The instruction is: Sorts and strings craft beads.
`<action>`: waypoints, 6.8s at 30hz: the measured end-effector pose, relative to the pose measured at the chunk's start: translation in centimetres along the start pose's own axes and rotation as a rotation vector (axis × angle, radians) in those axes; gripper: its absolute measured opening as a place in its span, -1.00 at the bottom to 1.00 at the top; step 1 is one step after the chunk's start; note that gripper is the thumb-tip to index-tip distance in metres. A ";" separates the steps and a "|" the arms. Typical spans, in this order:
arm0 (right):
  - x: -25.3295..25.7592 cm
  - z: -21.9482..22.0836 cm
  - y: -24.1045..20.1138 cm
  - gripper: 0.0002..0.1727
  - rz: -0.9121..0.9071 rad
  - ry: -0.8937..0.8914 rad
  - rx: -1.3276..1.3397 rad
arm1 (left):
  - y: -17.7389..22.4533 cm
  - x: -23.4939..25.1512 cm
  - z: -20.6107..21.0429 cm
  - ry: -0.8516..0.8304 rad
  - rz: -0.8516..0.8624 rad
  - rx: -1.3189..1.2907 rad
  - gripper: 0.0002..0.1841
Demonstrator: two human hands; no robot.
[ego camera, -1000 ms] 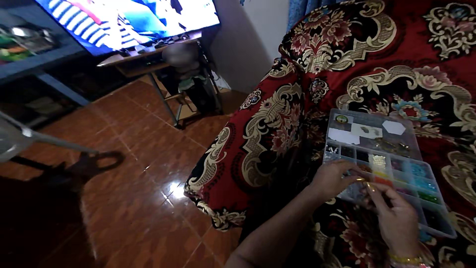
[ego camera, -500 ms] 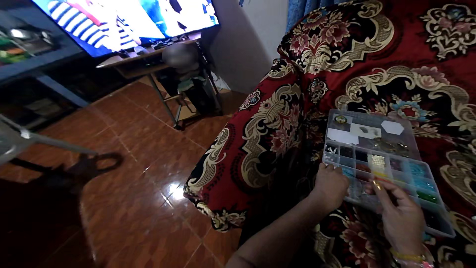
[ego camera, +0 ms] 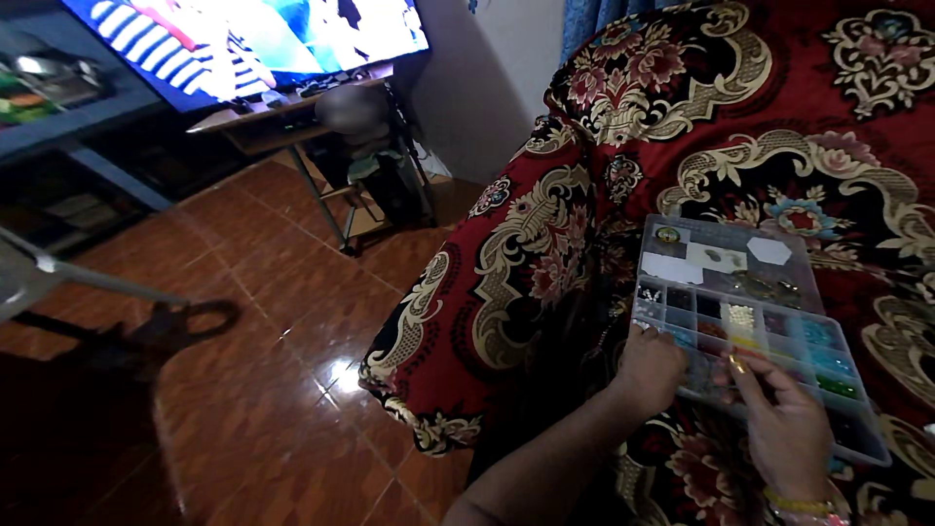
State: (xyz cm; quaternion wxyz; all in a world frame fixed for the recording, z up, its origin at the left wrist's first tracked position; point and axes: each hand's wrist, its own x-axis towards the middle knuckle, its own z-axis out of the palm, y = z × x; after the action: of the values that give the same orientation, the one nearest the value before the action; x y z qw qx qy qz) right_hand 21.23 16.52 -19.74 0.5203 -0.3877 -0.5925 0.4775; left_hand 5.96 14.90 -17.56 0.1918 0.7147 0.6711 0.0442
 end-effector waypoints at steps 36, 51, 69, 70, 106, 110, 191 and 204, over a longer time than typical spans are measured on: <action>-0.6 0.3 -0.4 -0.84 -0.024 -0.026 0.012 | -0.5 -0.2 -0.4 0.117 -0.027 -1.568 -0.84; -1.0 0.6 -0.8 -0.84 -0.004 -0.037 -0.024 | -0.1 -0.7 -1.1 -0.013 -0.128 -1.701 -0.77; -1.0 0.9 -1.3 -0.88 0.136 -0.058 0.050 | -0.7 -0.5 -0.7 -0.052 -0.119 -1.719 -0.74; -1.0 1.0 -1.3 -0.89 0.136 -0.058 0.055 | -0.7 -0.5 -0.7 -0.053 -0.116 -1.723 -0.74; -1.0 1.0 -1.0 -0.90 0.102 -0.057 0.053 | -1.5 -0.5 -0.5 -0.097 -0.033 -1.694 -0.76; -1.0 1.0 -1.0 -0.91 0.106 -0.058 0.055 | -1.4 -0.5 -0.7 -0.090 -0.028 -1.684 -0.75; 0.4 -0.6 0.4 -0.79 0.004 0.020 -0.110 | 0.3 -1.1 -2.4 -0.085 -0.004 0.071 -0.80; 0.3 -0.3 0.2 -0.81 0.009 0.019 -0.056 | 0.2 -0.5 -1.1 -0.049 0.019 0.106 -0.82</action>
State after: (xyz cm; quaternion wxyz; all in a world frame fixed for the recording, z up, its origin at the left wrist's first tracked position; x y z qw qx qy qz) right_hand 21.47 16.92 -19.89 0.5127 -0.4094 -0.5990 0.4591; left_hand 5.79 14.63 -16.37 0.1697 0.7310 0.6609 -0.0073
